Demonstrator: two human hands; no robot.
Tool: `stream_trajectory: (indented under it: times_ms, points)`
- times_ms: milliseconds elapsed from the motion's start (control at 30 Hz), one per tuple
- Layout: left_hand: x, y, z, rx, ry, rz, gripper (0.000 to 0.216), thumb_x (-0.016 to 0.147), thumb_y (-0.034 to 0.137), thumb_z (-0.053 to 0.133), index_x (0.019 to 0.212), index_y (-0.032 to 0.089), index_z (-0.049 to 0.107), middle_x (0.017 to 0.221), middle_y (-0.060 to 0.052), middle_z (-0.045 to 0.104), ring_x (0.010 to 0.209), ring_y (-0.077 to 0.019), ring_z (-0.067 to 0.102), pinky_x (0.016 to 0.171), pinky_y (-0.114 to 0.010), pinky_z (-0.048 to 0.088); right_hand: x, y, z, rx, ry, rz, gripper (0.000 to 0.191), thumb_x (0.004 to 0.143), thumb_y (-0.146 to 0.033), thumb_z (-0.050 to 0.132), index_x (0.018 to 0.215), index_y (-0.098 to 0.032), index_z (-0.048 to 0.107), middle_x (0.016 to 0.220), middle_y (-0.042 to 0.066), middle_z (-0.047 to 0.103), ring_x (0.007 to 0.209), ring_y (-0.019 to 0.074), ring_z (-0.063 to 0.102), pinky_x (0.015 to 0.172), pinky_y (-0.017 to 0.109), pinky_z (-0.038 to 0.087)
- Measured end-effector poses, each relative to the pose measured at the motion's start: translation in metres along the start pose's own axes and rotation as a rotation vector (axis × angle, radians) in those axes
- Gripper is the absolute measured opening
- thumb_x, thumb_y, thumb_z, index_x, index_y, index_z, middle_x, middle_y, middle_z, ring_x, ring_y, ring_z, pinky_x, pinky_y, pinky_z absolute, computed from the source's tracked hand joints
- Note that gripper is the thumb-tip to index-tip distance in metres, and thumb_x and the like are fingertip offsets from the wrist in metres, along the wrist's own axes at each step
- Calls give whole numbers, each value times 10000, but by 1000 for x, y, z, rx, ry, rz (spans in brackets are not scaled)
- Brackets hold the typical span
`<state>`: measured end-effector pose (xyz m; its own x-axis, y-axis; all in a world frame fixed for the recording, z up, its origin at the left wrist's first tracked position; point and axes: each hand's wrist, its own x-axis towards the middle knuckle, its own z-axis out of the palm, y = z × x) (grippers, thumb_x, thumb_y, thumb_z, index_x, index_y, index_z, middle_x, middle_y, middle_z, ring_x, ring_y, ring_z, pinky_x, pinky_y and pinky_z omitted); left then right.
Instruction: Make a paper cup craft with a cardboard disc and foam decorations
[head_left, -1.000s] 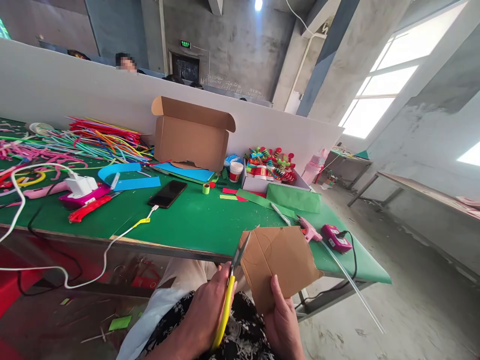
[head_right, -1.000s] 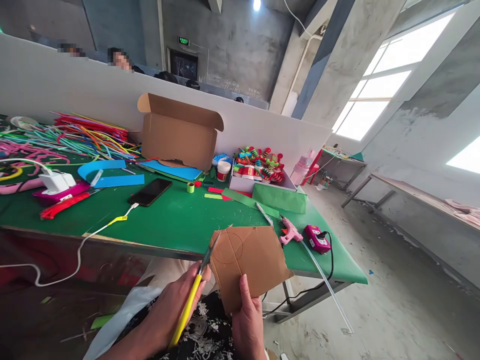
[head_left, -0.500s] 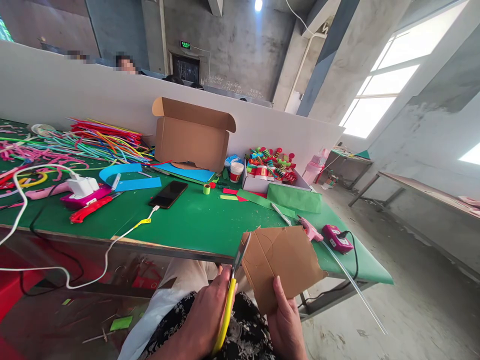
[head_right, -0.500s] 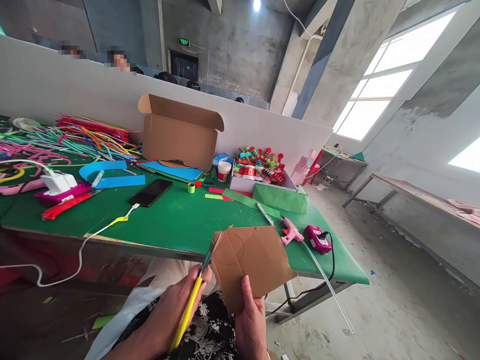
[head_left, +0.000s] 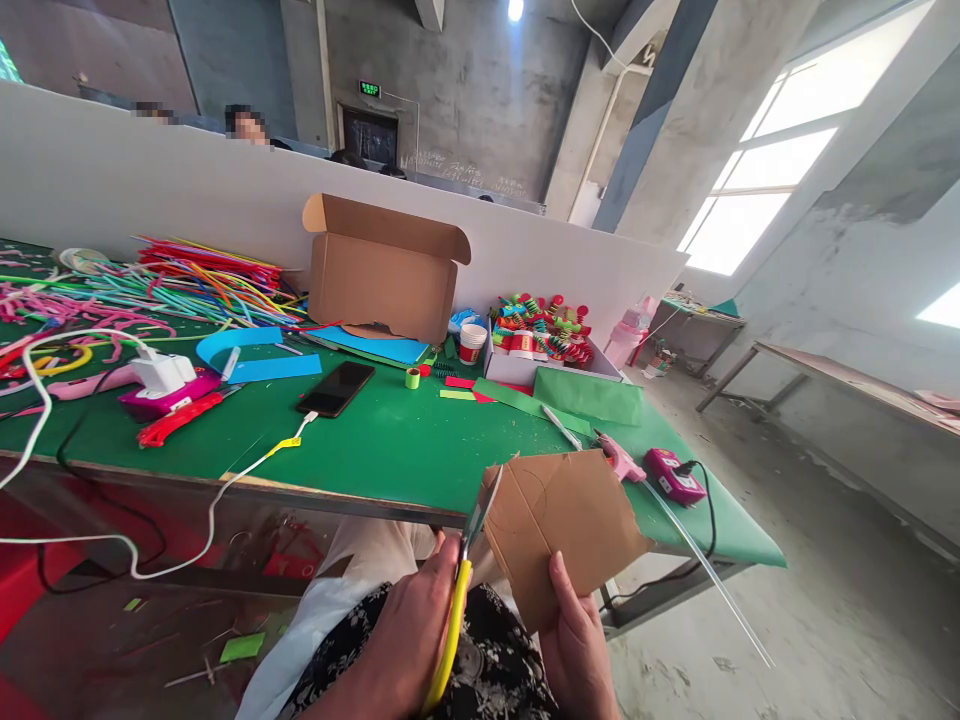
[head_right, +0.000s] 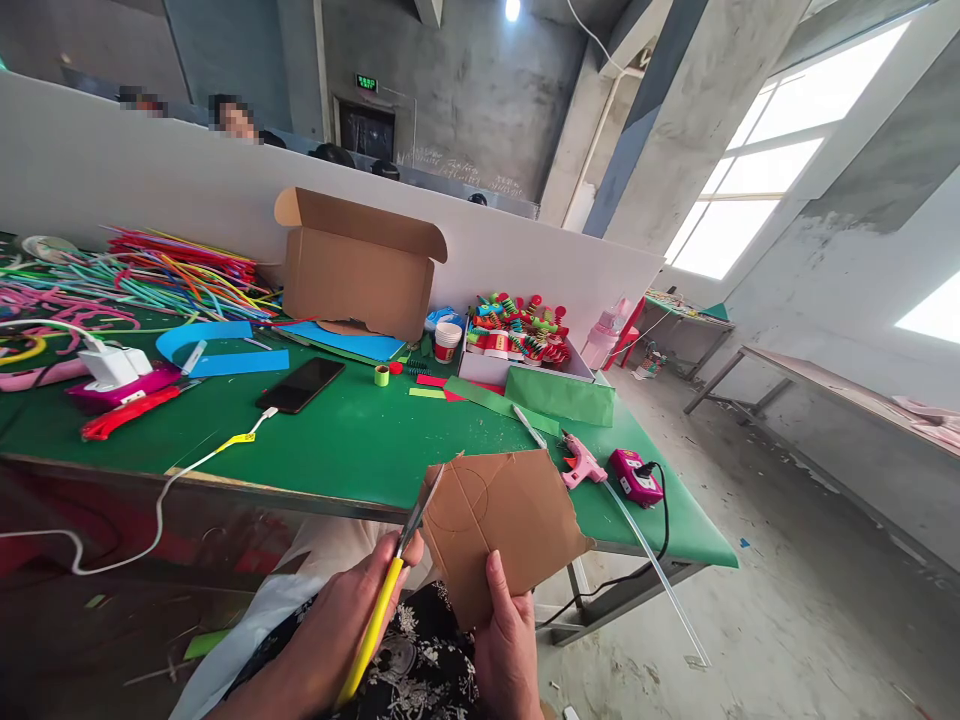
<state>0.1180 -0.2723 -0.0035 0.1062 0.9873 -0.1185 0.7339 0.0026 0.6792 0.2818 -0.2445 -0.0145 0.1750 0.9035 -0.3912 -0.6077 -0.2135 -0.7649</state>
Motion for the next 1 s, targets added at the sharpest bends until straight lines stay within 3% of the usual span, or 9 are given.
stream_trajectory:
  times_ms: [200, 467, 667, 833, 1000]
  points:
    - [-5, 6, -8, -6, -12, -25, 349, 954, 233, 308, 1284, 194, 415, 924, -80, 683, 781, -194, 667, 724, -272, 447, 0, -7, 1, -20, 29, 13, 871, 483, -482, 898, 1256, -204, 609, 1036, 83, 750, 1004, 284, 683, 812, 378, 584]
    - [-6, 5, -7, -33, 0, 11, 313, 936, 224, 355, 1240, 210, 429, 912, -60, 668, 750, -177, 650, 697, -256, 440, 7, -2, -8, -58, -11, -38, 753, 534, -492, 878, 1195, -218, 643, 1013, 58, 757, 1006, 264, 678, 821, 358, 579]
    - [-4, -3, 3, -152, 66, 89, 241, 929, 277, 369, 1162, 224, 400, 900, -40, 661, 670, -146, 593, 656, -245, 420, 2, -3, -3, 7, -14, 56, 892, 516, -480, 892, 1308, -238, 563, 1122, 98, 723, 985, 280, 688, 811, 394, 578]
    - [-4, 0, 1, -102, 9, 16, 138, 915, 261, 372, 1041, 224, 416, 754, -8, 611, 600, -140, 540, 588, -248, 359, 4, -1, -5, -7, 1, 47, 829, 538, -462, 884, 1279, -230, 594, 1092, 89, 733, 1001, 291, 682, 812, 398, 578]
    - [-5, 5, -5, -78, -20, -8, 141, 915, 249, 361, 1037, 221, 426, 720, 4, 594, 582, -139, 522, 577, -252, 338, 7, 0, -9, -39, -12, -7, 742, 538, -482, 878, 1194, -227, 643, 1016, 56, 756, 966, 255, 688, 785, 345, 584]
